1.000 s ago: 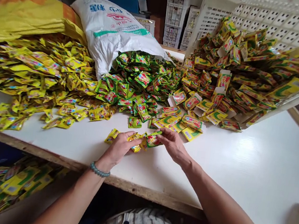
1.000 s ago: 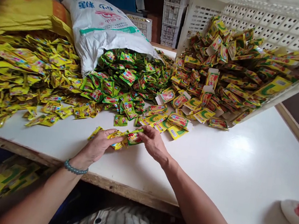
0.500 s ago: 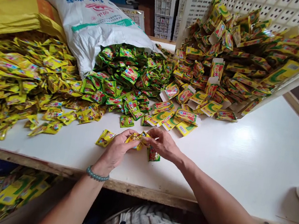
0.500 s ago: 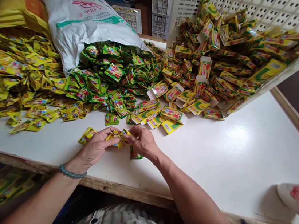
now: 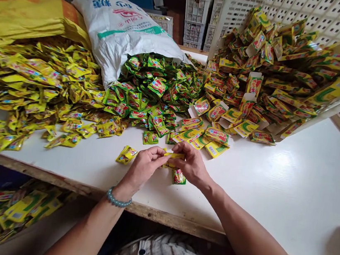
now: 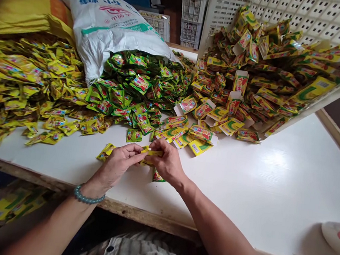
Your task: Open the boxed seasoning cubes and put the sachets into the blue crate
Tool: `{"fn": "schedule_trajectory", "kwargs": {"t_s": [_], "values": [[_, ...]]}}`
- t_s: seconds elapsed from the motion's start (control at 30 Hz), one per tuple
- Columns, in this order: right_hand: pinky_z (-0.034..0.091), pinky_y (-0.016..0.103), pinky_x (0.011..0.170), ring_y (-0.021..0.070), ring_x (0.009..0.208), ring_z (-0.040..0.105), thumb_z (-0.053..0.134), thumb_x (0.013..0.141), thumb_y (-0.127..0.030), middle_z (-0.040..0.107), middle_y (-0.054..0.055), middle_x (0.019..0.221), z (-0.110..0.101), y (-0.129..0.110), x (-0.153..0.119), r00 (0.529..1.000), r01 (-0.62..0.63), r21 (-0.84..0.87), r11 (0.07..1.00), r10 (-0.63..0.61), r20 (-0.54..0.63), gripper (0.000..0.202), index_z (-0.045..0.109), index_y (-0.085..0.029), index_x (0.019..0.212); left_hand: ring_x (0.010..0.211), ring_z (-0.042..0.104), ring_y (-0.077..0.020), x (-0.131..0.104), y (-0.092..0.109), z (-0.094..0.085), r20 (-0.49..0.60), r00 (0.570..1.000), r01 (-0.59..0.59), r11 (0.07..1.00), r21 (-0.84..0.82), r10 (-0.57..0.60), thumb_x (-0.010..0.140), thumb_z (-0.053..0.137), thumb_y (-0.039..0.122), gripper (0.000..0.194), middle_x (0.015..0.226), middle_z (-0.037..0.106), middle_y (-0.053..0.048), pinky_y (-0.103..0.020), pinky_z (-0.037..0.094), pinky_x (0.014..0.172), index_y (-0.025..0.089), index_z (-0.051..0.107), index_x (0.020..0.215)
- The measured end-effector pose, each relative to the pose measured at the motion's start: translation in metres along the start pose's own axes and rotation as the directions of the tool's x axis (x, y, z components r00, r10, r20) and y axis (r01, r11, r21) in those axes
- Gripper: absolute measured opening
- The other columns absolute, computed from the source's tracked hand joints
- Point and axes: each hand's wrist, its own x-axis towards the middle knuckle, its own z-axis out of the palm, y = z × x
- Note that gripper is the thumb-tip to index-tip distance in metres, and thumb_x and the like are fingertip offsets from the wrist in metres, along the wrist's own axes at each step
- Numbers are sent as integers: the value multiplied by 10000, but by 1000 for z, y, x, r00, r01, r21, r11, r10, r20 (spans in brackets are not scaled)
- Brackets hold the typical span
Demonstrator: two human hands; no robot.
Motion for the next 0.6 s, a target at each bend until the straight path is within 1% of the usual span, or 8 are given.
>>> {"fn": "schedule_trajectory", "kwargs": {"t_s": [0.07,0.1,0.17,0.23,0.33,0.4,0.5,0.6], "values": [[409,244,630,112,686,478,699,693,-243,535,-29,758,-1,0,0,998,51,-76,996,-53,-23,187,552,-202,801,627,541,-114,2,-3,3,10,999,36,996,-85,-35,672,758,382,258,734,668,-18,-213,392,546,150,706,773],[418,247,642,115,701,491,715,688,-256,544,-27,773,-2,1,1,999,41,-67,997,-43,-17,216,554,-204,822,610,521,-106,2,-4,3,20,999,53,992,-114,-51,654,771,386,270,724,661,-15,-211,377,531,147,709,763],[439,255,648,122,713,526,764,664,-319,567,-22,793,-6,2,2,998,-57,42,998,56,22,339,542,-209,895,570,495,-95,4,-6,3,20,997,78,986,-146,-76,621,794,390,281,671,641,-4,-212,359,514,145,695,718],[454,262,637,127,700,558,789,656,-389,595,-15,797,-12,5,4,978,-201,142,969,192,79,453,526,-206,976,553,506,-100,5,-10,3,-28,996,77,985,-152,-82,604,804,398,295,624,637,3,-216,366,516,150,673,695],[465,268,634,128,685,588,822,633,-418,629,-3,800,-18,7,4,940,-335,144,931,319,124,535,534,-193,1024,560,542,-113,8,-16,3,-138,989,30,993,-115,-46,614,799,412,306,610,656,5,-220,396,535,157,662,714],[471,268,633,126,667,588,859,579,-403,620,-20,755,-17,8,4,932,-356,147,923,339,125,545,541,-193,968,559,549,-112,8,-20,3,-174,985,-9,996,-92,-7,627,794,414,299,618,664,8,-221,413,544,160,665,719],[464,256,631,111,642,561,883,520,-385,577,-50,684,-12,10,4,946,-324,197,925,311,95,528,526,-194,858,557,546,-105,8,-24,3,-185,983,-38,993,-112,17,625,800,415,298,632,668,10,-216,432,551,159,680,721],[391,225,548,79,559,477,883,499,-365,528,-82,634,-8,15,4,953,-304,190,934,297,66,558,516,-195,883,593,559,-99,7,-26,2,-137,988,44,981,-190,-71,603,818,424,324,685,685,-1,-199,442,558,157,713,755]]}}
